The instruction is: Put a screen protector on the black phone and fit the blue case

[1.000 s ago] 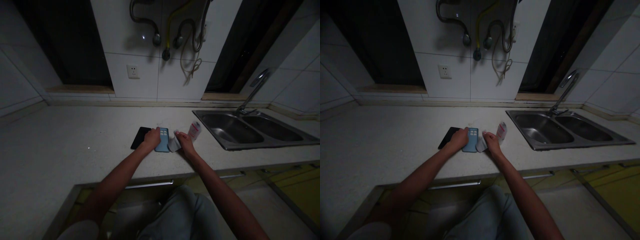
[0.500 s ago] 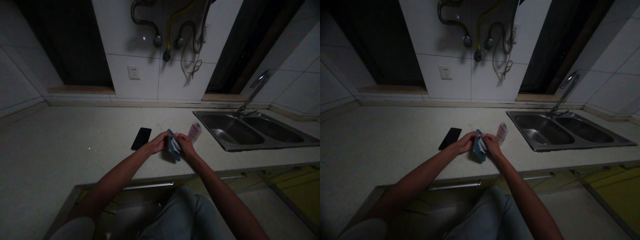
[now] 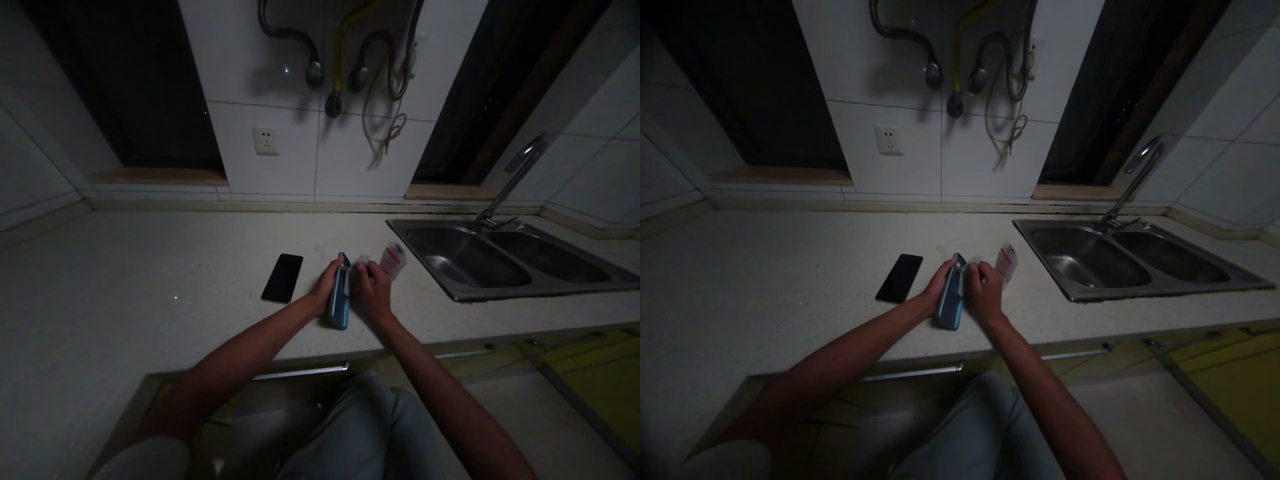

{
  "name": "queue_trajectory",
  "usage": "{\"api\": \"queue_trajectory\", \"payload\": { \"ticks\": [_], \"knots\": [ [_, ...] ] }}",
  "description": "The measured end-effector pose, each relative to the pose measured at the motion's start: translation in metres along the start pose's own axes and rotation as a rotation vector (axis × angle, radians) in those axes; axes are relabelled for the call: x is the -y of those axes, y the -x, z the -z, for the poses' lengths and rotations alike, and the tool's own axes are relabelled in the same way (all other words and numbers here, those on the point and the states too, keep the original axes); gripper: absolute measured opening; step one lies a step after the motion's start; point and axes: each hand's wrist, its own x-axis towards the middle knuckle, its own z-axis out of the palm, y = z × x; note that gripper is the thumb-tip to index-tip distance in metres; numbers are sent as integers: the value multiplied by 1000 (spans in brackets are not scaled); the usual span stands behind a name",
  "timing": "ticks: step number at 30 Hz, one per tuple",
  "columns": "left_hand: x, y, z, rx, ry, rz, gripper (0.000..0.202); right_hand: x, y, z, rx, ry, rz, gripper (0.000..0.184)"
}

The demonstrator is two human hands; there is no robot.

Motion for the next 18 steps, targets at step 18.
{"api": "queue_trajectory", "payload": {
  "ticks": [18],
  "knots": [
    [4,-14,12,38,26,-32,63,5,8,2,435,-24,460,26]
  ]
}}
